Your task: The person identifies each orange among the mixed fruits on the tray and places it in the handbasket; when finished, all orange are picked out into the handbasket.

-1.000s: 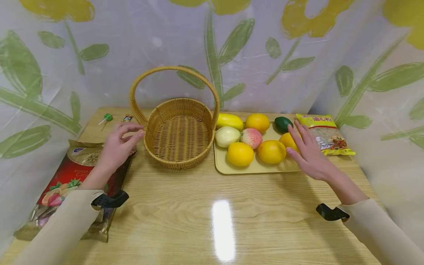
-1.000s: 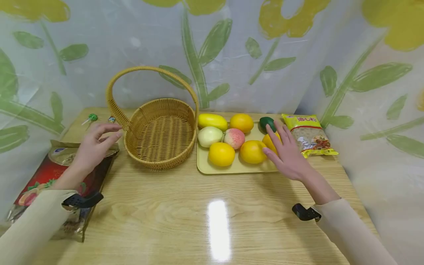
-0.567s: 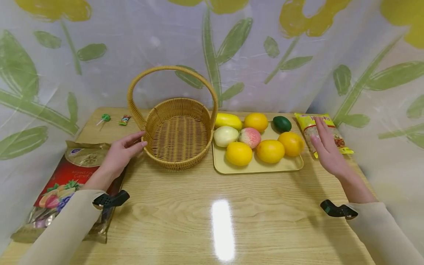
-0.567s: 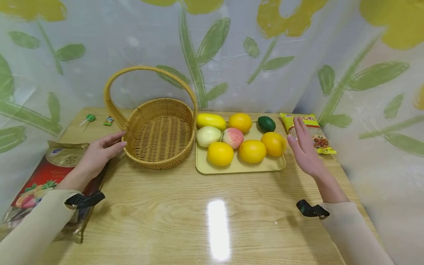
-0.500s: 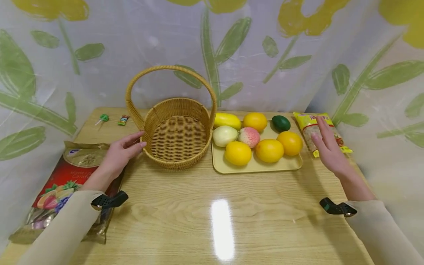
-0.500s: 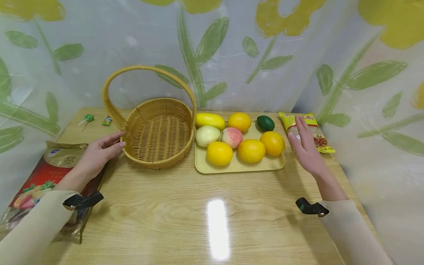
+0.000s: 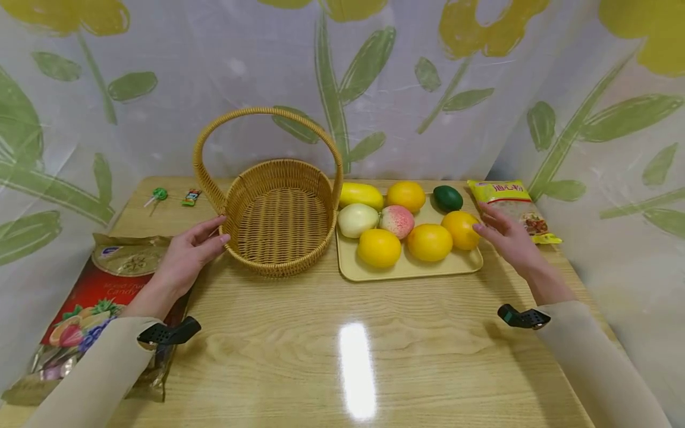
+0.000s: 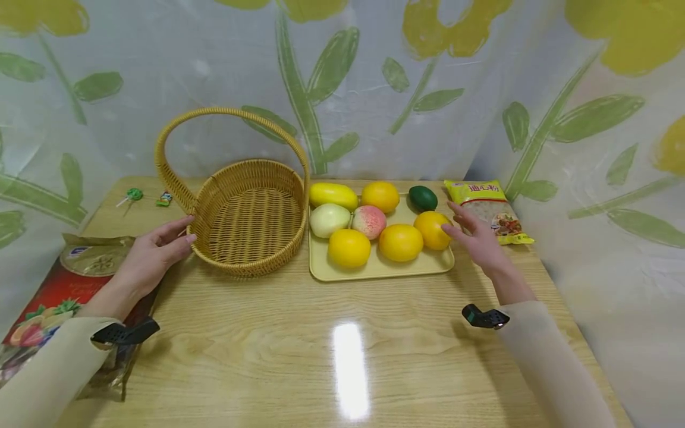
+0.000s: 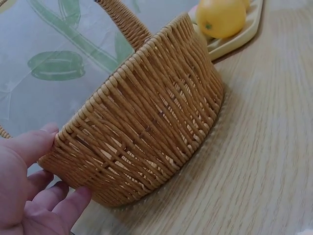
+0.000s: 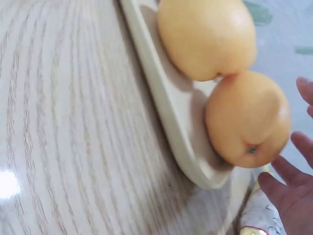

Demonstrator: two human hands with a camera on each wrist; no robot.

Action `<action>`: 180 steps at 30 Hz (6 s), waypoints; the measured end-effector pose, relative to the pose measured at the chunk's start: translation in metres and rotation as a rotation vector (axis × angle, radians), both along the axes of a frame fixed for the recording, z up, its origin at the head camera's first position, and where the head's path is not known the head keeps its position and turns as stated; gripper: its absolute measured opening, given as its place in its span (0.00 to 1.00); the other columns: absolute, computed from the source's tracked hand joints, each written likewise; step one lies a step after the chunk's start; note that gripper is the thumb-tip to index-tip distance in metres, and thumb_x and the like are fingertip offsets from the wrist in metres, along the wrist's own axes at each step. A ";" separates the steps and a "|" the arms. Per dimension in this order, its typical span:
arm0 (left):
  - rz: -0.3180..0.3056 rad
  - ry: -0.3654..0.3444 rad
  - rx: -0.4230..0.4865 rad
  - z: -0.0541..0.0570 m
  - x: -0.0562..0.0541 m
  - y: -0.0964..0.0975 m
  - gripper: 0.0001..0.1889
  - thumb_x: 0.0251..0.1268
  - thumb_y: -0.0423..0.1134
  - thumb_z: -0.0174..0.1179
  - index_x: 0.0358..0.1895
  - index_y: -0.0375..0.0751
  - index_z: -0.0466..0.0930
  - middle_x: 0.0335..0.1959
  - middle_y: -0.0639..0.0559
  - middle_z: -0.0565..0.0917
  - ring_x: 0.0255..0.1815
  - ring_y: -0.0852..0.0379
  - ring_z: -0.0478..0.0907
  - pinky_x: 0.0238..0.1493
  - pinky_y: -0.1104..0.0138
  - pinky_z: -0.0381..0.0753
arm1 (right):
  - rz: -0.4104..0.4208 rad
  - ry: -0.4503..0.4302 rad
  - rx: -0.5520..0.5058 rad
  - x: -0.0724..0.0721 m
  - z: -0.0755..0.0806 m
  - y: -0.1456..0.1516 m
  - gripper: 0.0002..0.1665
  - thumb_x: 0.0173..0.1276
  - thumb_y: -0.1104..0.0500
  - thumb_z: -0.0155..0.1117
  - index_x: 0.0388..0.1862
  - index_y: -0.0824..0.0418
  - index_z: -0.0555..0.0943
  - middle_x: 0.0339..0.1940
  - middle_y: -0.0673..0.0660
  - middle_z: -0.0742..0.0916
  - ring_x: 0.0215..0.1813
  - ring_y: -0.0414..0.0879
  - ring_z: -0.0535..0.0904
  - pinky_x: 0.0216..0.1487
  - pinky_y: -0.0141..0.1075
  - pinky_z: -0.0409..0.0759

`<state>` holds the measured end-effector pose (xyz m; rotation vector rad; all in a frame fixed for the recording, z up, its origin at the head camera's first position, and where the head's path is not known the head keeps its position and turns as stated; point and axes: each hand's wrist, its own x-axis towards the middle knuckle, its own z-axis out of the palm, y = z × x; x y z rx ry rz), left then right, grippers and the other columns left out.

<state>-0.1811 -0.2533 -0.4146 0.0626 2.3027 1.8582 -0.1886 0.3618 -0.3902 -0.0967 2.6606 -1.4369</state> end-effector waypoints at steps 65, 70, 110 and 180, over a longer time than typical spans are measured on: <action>0.013 -0.025 -0.005 0.006 0.002 0.002 0.37 0.71 0.50 0.58 0.77 0.41 0.55 0.78 0.40 0.53 0.75 0.46 0.56 0.54 0.78 0.75 | 0.116 -0.016 -0.057 0.025 0.064 -0.092 0.36 0.75 0.47 0.56 0.78 0.47 0.58 0.70 0.61 0.67 0.64 0.59 0.70 0.60 0.41 0.76; 0.012 -0.022 -0.006 0.005 0.002 0.002 0.37 0.71 0.51 0.58 0.77 0.41 0.55 0.78 0.40 0.53 0.74 0.46 0.58 0.53 0.79 0.75 | 0.112 -0.055 -0.145 0.029 0.069 -0.106 0.37 0.75 0.46 0.56 0.79 0.43 0.56 0.77 0.57 0.59 0.72 0.61 0.61 0.69 0.58 0.65; 0.031 -0.002 0.031 0.000 0.002 0.000 0.36 0.71 0.48 0.58 0.77 0.41 0.56 0.77 0.43 0.55 0.73 0.48 0.60 0.53 0.79 0.75 | 0.360 -0.035 0.031 -0.080 0.051 -0.328 0.34 0.75 0.46 0.56 0.76 0.47 0.63 0.71 0.55 0.70 0.54 0.49 0.75 0.52 0.39 0.76; 0.016 -0.003 0.052 0.003 0.000 0.004 0.36 0.71 0.49 0.59 0.76 0.38 0.57 0.78 0.42 0.55 0.75 0.46 0.56 0.52 0.79 0.76 | 0.424 -0.023 -0.107 0.035 0.066 -0.204 0.38 0.72 0.47 0.62 0.77 0.45 0.61 0.77 0.45 0.63 0.76 0.53 0.58 0.71 0.50 0.65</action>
